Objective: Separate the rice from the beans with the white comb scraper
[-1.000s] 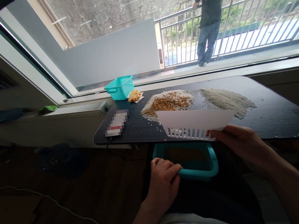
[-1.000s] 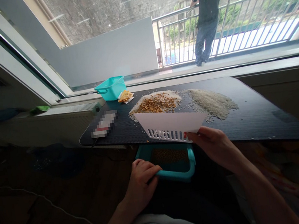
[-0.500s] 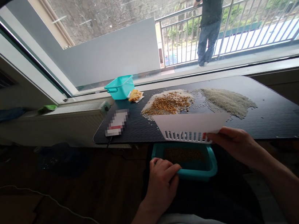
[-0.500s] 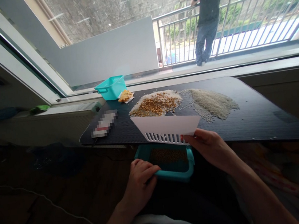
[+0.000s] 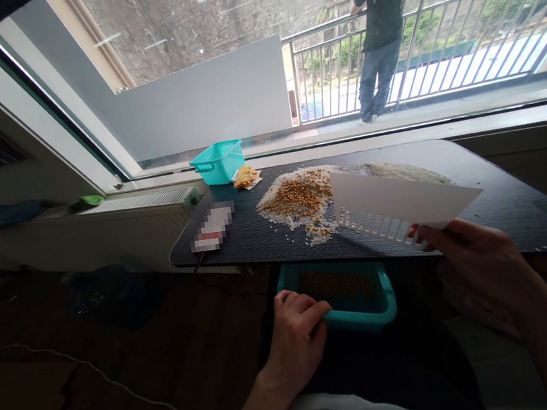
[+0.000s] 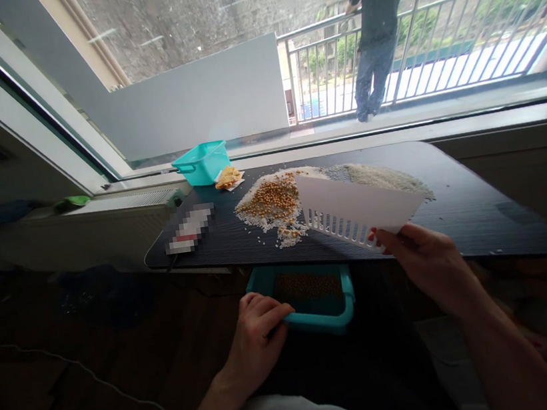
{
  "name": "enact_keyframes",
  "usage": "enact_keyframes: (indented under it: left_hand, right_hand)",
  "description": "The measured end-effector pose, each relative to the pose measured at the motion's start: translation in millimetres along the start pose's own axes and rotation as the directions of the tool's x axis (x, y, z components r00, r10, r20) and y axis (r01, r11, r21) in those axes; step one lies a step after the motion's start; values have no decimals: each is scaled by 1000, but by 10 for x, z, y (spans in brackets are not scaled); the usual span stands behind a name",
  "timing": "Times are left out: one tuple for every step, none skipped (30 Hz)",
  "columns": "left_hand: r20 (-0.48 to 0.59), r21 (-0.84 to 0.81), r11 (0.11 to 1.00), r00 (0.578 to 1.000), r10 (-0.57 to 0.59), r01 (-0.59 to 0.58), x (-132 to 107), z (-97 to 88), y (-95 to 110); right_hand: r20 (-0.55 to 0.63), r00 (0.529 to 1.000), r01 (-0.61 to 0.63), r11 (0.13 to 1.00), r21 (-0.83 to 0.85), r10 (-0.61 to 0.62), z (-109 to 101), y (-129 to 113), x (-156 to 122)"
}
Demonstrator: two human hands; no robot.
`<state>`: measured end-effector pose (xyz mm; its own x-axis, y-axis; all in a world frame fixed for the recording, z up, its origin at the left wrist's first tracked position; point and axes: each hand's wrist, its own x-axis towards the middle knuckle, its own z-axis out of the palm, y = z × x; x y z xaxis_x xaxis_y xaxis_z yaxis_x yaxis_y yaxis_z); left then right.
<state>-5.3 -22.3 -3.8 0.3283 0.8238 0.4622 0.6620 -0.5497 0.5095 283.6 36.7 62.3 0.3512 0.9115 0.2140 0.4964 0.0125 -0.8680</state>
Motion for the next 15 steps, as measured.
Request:
enact_keyframes:
  left_hand:
    - [-1, 0, 1000, 1000, 0, 0, -1, 0, 1]
    - [-2, 0, 1000, 1000, 1, -1, -3, 1, 1]
    - [-5, 0, 1000, 1000, 1, -1, -6, 2, 1]
    - [-7, 0, 1000, 1000, 0, 0, -7, 5, 0]
    - [-9, 0, 1000, 1000, -1, 1, -9, 7, -1]
    - [-10, -1, 1000, 1000, -2, 2, -10, 9, -3]
    - [-10, -3, 1000, 1000, -2, 2, -10, 10, -4]
    - [-8, -4, 1000, 1000, -3, 2, -9, 10, -5]
    - [-8, -5, 1000, 1000, -2, 2, -8, 9, -6]
    - [-8, -4, 1000, 1000, 0, 0, -7, 8, -6]
    - [-9, -4, 1000, 1000, 3, -3, -5, 7, -7]
    - [-9, -5, 1000, 1000, 6, -6, -4, 7, -7]
    - [-12, -6, 1000, 1000, 9, -9, -4, 8, -8]
    - [-15, -8, 1000, 1000, 12, -12, -5, 10, -9]
    - [-18, -9, 1000, 1000, 13, -13, -6, 13, -10]
  right_hand:
    - [27, 1000, -1, 1000, 30, 0, 23, -18, 10]
    - [54, 999, 3, 998, 58, -6, 51, -34, 23]
    - [73, 997, 15, 997, 76, -20, 82, -47, 37]
    - [85, 996, 26, 996, 90, -33, 114, -56, 54]
    - [95, 994, 34, 994, 103, -44, 143, -60, 70]
    - [108, 993, 39, 992, 116, -52, 166, -62, 86]
    - [122, 991, 42, 991, 129, -58, 183, -62, 99]
    - [137, 989, 42, 989, 141, -62, 192, -62, 108]
    - [150, 987, 41, 987, 154, -64, 192, -64, 112]
    - [161, 985, 39, 986, 163, -66, 186, -68, 111]
    - [172, 983, 36, 985, 168, -65, 175, -76, 107]
    - [178, 982, 30, 985, 168, -60, 162, -86, 101]
    - [178, 983, 23, 986, 167, -53, 151, -98, 95]
    - [176, 983, 15, 986, 165, -45, 145, -110, 91]
    - [175, 984, 11, 986, 167, -40, 146, -120, 91]
